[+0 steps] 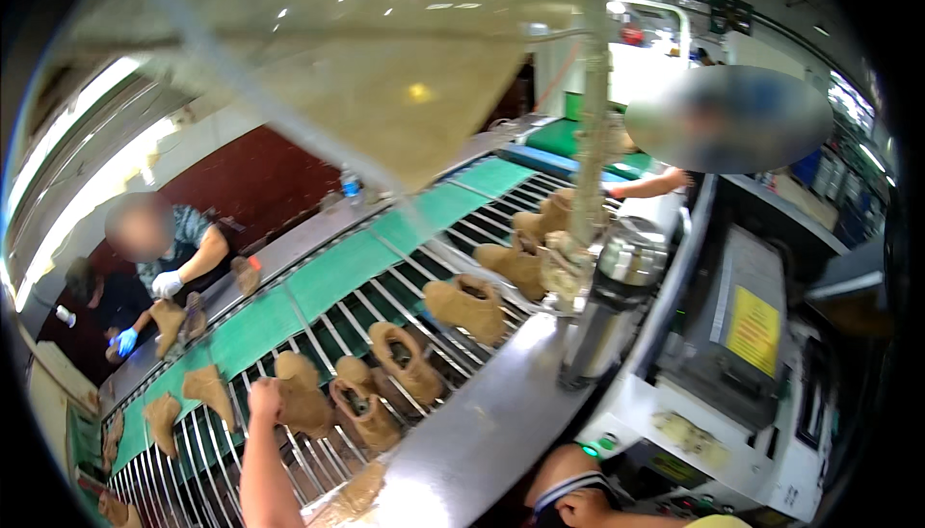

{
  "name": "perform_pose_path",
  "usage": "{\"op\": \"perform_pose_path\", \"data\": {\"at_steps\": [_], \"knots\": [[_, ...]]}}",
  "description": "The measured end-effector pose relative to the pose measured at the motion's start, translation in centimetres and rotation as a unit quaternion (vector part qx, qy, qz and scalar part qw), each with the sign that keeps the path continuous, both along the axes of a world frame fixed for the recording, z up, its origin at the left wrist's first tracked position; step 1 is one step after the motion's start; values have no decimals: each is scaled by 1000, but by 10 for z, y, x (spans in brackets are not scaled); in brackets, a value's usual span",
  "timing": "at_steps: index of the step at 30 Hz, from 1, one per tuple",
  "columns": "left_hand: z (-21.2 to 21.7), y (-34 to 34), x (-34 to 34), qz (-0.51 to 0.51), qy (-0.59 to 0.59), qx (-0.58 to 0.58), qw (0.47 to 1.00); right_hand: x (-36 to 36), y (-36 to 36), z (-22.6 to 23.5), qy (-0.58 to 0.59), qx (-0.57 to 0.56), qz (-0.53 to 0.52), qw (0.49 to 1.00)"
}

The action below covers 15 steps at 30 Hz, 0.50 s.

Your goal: The person takes boots from a conveyor belt, places them one at a time into a machine to press or bond the soles, and then returns them to the conveyor.

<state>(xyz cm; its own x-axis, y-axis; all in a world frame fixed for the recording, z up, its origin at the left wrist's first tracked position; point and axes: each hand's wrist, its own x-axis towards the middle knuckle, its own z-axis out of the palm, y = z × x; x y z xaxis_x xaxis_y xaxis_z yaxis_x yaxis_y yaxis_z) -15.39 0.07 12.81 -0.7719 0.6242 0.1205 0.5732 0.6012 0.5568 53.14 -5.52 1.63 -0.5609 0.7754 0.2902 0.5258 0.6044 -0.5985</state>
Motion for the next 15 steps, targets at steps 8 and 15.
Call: {"op": "perform_pose_path", "data": {"at_steps": [8,15], "knots": [[171,-89,171,-141,-66,147,977,4,-34,35,147,-277,14,949],[202,-229,339,-160,-335,350,860,-85,-53,134,487,-564,209,634]]}}
